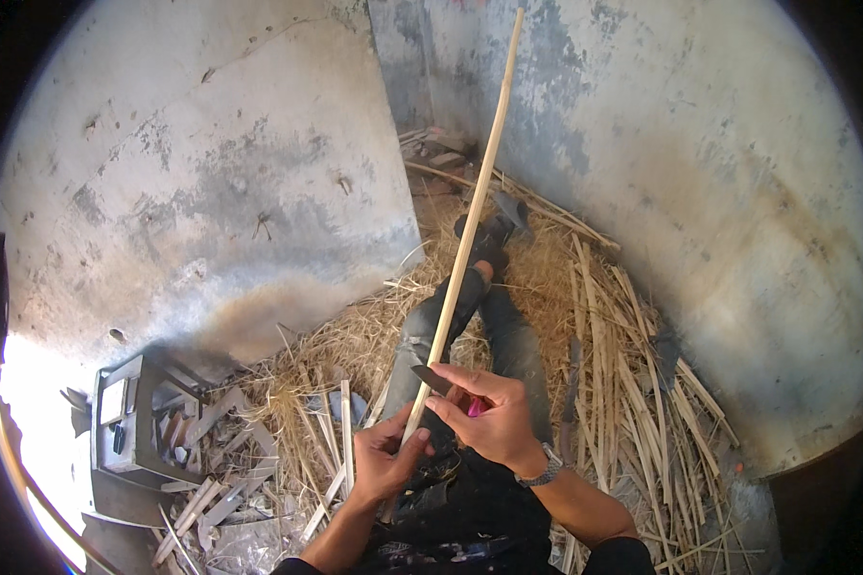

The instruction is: The person scrapes a long wood strip by hand using a small blade, removing shavings from the surface of the strip.

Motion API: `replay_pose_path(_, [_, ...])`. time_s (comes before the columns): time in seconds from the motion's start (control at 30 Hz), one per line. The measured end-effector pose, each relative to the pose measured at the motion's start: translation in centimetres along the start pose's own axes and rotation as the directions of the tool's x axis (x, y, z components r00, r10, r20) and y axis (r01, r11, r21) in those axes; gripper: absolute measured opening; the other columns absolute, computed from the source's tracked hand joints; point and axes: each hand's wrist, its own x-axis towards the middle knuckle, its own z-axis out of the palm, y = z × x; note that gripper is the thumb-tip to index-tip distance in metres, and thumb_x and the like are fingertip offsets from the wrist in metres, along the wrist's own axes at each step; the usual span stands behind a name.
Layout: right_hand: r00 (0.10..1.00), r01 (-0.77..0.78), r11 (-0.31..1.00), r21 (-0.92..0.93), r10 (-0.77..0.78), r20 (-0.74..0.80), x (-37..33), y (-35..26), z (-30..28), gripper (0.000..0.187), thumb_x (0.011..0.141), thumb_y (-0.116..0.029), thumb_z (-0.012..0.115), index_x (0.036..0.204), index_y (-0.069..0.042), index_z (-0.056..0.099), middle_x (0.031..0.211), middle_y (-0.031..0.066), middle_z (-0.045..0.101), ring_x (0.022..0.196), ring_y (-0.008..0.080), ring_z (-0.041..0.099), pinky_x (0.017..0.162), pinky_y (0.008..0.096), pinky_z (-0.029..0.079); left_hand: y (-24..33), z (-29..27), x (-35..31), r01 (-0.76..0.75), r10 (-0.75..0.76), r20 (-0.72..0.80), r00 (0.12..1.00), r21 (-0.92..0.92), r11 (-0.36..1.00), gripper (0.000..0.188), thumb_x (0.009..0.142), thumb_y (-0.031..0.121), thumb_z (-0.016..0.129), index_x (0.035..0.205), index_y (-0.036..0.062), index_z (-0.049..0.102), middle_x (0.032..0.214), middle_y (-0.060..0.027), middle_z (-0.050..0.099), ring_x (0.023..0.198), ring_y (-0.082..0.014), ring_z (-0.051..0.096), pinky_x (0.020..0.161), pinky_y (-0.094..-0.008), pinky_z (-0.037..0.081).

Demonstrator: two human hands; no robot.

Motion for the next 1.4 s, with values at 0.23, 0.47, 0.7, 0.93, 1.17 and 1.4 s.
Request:
replay_pose_path(0.23, [0.999,-0.041,0.999,0.007,0.041,0.007,0.0,0.8,0.9,0.041,0.087,-0.002,0.08,0.127,-0.006,0.073,0.081,-0.0039,0.07,0.063,-0.0015,0.052,0.053,0.0174,0.041,-0.9,-0.7,0.0,-0.01,0.012,-0.021,1.0,0.098,0.995,0.044,0.098,0.0,0.067,0.14,-0.0072,0.058,0.093,-0.0039,0.073,0.078,-0.0068,0.066,0.071,-0.0224,0.053])
replay_pose_path(0.47, [0.998,-0.022,1.0,0.017,0.021,0.055,-0.5,1.2,0.5,0.042,0.087,0.004,0.078,0.129,0.001,0.07,0.092,0.0018,0.072,0.072,0.002,0.059,0.06,0.018,0.046,-0.5,-0.5,-0.3,0.023,-0.019,-0.091,0.996,0.049,0.999,0.039,0.096,0.0,0.068,0.134,-0.0079,0.063,0.097,-0.0072,0.074,0.075,-0.0078,0.065,0.069,-0.0233,0.053])
replay_pose_path(0.7, [0.963,0.22,0.893,-0.392,-0.263,-0.06,2.8,0.7,-1.6,0.032,0.095,-0.007,0.073,0.127,-0.003,0.073,0.084,0.0094,0.072,0.063,0.0098,0.061,0.054,0.0244,0.044,-0.8,-1.6,-0.7,0.095,-0.095,0.007,0.995,0.058,0.994,0.034,0.094,-0.001,0.071,0.128,-0.0071,0.068,0.09,-0.0056,0.075,0.078,-0.0085,0.069,0.07,-0.0236,0.055])
replay_pose_path(0.93, [0.818,0.413,0.699,-0.583,-0.566,-0.099,5.9,-0.2,-3.4,0.044,0.087,0.004,0.071,0.128,-0.008,0.073,0.073,0.0089,0.069,0.057,0.0183,0.062,0.05,0.0313,0.047,-1.3,-2.1,-1.4,-0.089,0.087,0.099,0.991,0.022,0.996,0.032,0.095,-0.006,0.068,0.128,-0.0075,0.068,0.085,-0.0063,0.075,0.076,-0.0122,0.072,0.071,-0.0251,0.056])
replay_pose_path(1.17, [0.844,0.481,0.634,-0.606,-0.522,0.124,4.3,1.1,-2.6,0.046,0.083,0.005,0.071,0.125,-0.013,0.075,0.069,0.0099,0.064,0.053,0.0221,0.059,0.047,0.0335,0.045,-2.4,-3.4,-1.6,-0.089,0.077,0.07,0.995,0.19,0.978,0.034,0.094,-0.002,0.071,0.128,-0.0056,0.069,0.081,-0.0074,0.077,0.076,-0.0083,0.07,0.072,-0.0241,0.055])
replay_pose_path(1.4, [0.846,0.527,0.631,-0.57,-0.451,0.284,1.8,0.7,-0.9,0.048,0.085,0.001,0.066,0.13,-0.012,0.073,0.071,0.0072,0.064,0.054,0.0232,0.06,0.05,0.0351,0.05,-1.8,-3.0,-1.4,-0.006,-0.001,0.048,0.999,0.135,0.991,0.03,0.095,-0.001,0.071,0.124,-0.0055,0.071,0.082,-0.007,0.077,0.077,-0.008,0.07,0.071,-0.0245,0.055])
